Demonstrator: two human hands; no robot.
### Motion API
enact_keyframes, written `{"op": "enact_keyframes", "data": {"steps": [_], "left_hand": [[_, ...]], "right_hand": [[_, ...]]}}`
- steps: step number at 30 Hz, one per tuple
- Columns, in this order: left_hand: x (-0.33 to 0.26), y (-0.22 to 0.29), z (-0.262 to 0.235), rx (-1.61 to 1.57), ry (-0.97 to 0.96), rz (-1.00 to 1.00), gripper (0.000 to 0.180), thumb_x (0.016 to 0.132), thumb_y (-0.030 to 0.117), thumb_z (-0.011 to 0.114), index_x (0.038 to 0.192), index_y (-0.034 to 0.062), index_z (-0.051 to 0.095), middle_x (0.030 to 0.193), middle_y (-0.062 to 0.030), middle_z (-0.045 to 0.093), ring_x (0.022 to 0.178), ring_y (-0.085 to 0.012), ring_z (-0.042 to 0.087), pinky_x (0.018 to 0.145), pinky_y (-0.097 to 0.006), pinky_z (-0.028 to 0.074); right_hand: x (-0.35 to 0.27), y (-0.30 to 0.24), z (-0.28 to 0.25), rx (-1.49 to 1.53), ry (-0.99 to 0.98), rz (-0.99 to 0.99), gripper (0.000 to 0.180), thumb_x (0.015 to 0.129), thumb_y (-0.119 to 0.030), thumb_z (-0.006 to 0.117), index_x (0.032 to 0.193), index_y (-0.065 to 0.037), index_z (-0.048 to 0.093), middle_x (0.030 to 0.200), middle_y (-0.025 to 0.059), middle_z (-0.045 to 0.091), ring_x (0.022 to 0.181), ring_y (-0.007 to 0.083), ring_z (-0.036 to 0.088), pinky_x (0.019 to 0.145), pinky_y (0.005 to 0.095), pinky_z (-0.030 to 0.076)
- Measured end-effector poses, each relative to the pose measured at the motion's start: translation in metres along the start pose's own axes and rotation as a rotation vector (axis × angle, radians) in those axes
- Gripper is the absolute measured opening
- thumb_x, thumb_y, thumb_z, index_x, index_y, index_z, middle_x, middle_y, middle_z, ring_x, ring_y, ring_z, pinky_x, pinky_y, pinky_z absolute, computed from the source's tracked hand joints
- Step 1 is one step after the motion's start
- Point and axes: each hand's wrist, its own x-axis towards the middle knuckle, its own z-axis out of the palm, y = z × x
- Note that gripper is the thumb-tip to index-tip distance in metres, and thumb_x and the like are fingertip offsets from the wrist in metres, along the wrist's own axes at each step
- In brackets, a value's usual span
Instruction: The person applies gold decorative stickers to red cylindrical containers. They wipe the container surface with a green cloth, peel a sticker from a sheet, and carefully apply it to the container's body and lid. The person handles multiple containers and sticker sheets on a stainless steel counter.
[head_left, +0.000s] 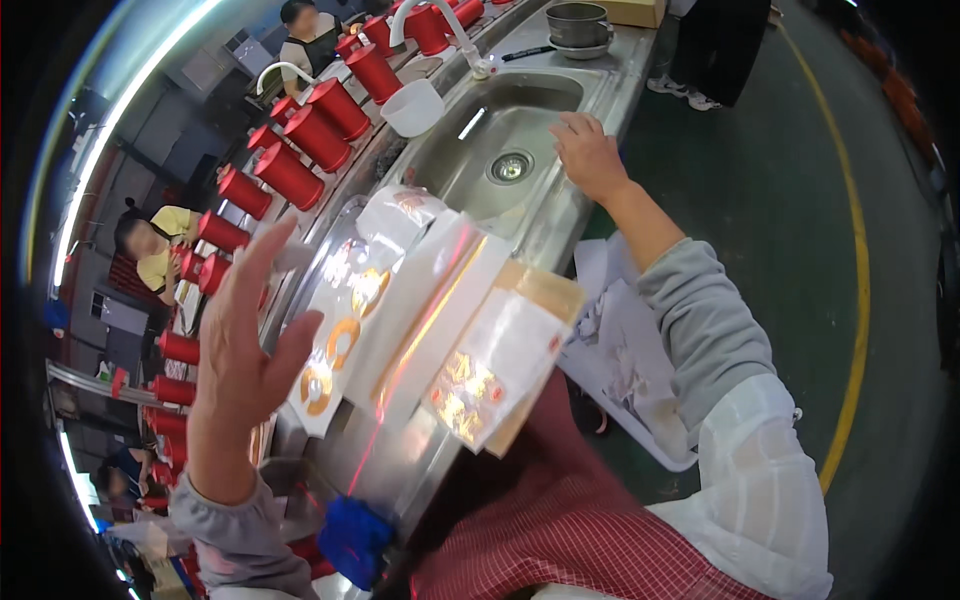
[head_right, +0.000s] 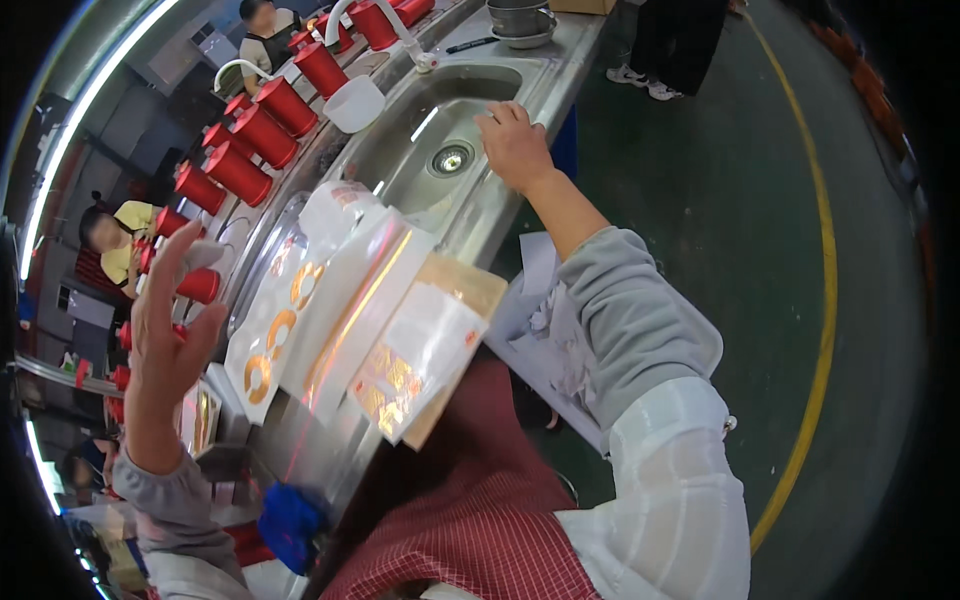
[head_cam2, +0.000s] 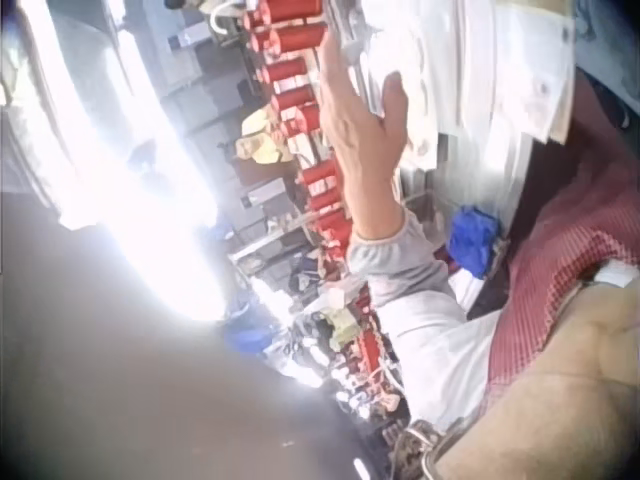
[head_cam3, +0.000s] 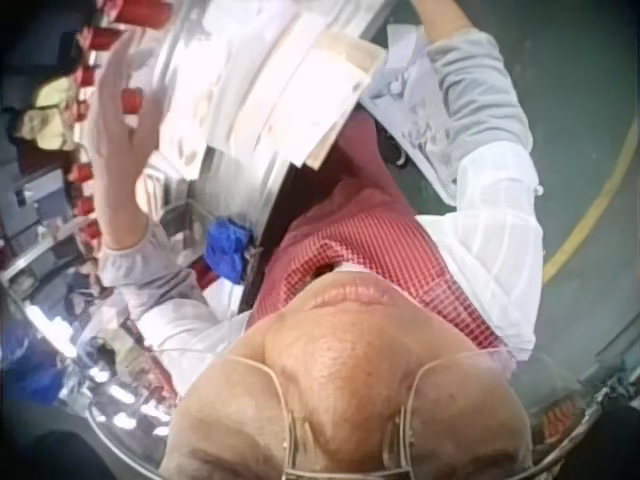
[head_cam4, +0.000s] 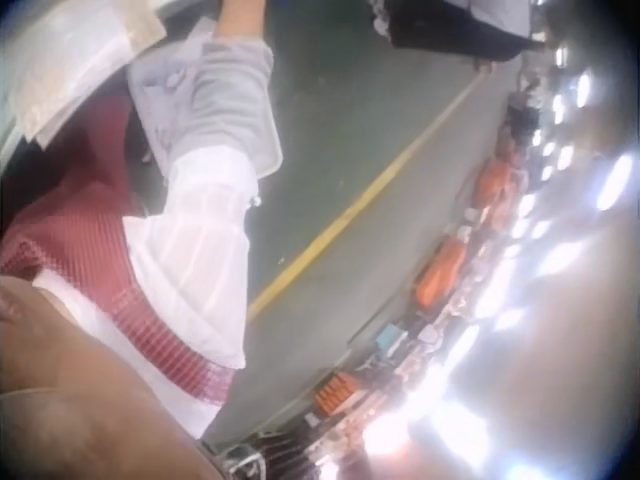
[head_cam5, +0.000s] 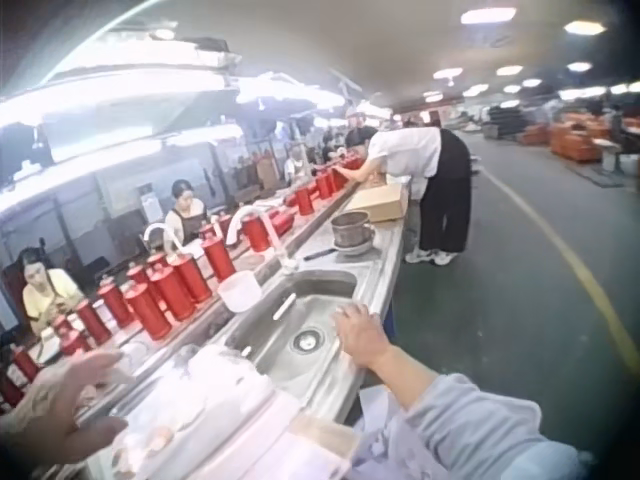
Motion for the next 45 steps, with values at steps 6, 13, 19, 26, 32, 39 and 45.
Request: {"op": "enact_keyframes", "data": {"steps": [6, 13, 19, 26, 32, 39, 45], "left_hand": [[0.089, -0.132, 0.022, -0.100, 0.020, -0.008, 0.052, 0.078, -0.001, 0.062, 0.129, 0.0015, 0.052, 0.113, -0.0163, 0.064, 0.105, -0.0295, 0.062, 0.093, -0.037, 0.045], [0.149, -0.202, 0.026, -0.230, -0.020, -0.063, 0.046, 0.083, -0.003, 0.058, 0.128, 0.0012, 0.053, 0.111, -0.0152, 0.065, 0.102, -0.0257, 0.064, 0.093, -0.035, 0.045], [0.157, -0.217, -0.033, -0.263, -0.043, -0.245, 0.043, 0.086, -0.002, 0.055, 0.129, 0.0001, 0.053, 0.114, -0.0156, 0.064, 0.108, -0.0258, 0.061, 0.098, -0.035, 0.042], [0.165, -0.230, -0.045, -0.167, -0.043, -0.291, 0.040, 0.086, 0.001, 0.057, 0.126, -0.0011, 0.055, 0.115, -0.0177, 0.064, 0.107, -0.0289, 0.062, 0.094, -0.034, 0.044], [0.286, -0.225, -0.053, -0.196, -0.027, -0.339, 0.031, 0.083, -0.001, 0.059, 0.115, -0.0018, 0.061, 0.107, -0.0141, 0.066, 0.101, -0.0239, 0.063, 0.090, -0.033, 0.046], [0.578, -0.240, 0.008, -0.381, 0.183, -0.328, 0.023, 0.095, 0.016, 0.055, 0.103, -0.0033, 0.062, 0.095, -0.0070, 0.063, 0.087, -0.0117, 0.057, 0.080, -0.026, 0.044], [0.764, -0.353, 0.184, -0.216, 0.033, -0.431, 0.048, 0.087, 0.036, 0.066, 0.119, 0.0008, 0.060, 0.115, -0.0161, 0.064, 0.104, -0.0237, 0.063, 0.090, -0.031, 0.046]], "right_hand": [[0.052, 0.049, 0.033, -0.173, -0.359, -0.077, 0.034, 0.085, -0.013, 0.057, 0.119, -0.016, 0.059, 0.134, 0.0057, 0.049, 0.129, 0.0263, 0.041, 0.091, 0.0508, 0.041], [0.044, 0.049, 0.026, -0.239, -0.448, 0.006, 0.039, 0.083, -0.012, 0.052, 0.121, -0.015, 0.059, 0.134, 0.0067, 0.048, 0.130, 0.0275, 0.039, 0.089, 0.0499, 0.038], [0.052, 0.036, 0.023, -0.285, -0.454, 0.071, 0.036, 0.082, -0.012, 0.052, 0.117, -0.015, 0.060, 0.132, 0.0064, 0.049, 0.128, 0.0266, 0.040, 0.088, 0.0493, 0.037], [0.052, 0.052, 0.031, -0.197, -0.477, 0.103, 0.032, 0.082, -0.012, 0.053, 0.113, -0.013, 0.062, 0.126, 0.0076, 0.052, 0.124, 0.0279, 0.043, 0.089, 0.0496, 0.036], [0.110, 0.146, 0.010, 0.075, -0.370, 0.055, 0.026, 0.080, -0.009, 0.055, 0.104, -0.011, 0.064, 0.120, 0.0096, 0.055, 0.117, 0.0297, 0.049, 0.079, 0.0453, 0.045], [0.262, 0.360, 0.071, 0.013, -0.292, 0.013, 0.026, 0.078, -0.006, 0.058, 0.103, -0.009, 0.063, 0.119, 0.0100, 0.055, 0.119, 0.0315, 0.049, 0.079, 0.0442, 0.047], [0.256, 0.365, 0.088, 0.035, -0.495, -0.030, 0.031, 0.078, -0.010, 0.059, 0.109, -0.013, 0.063, 0.126, 0.0081, 0.053, 0.123, 0.0300, 0.046, 0.086, 0.0452, 0.040]]}}
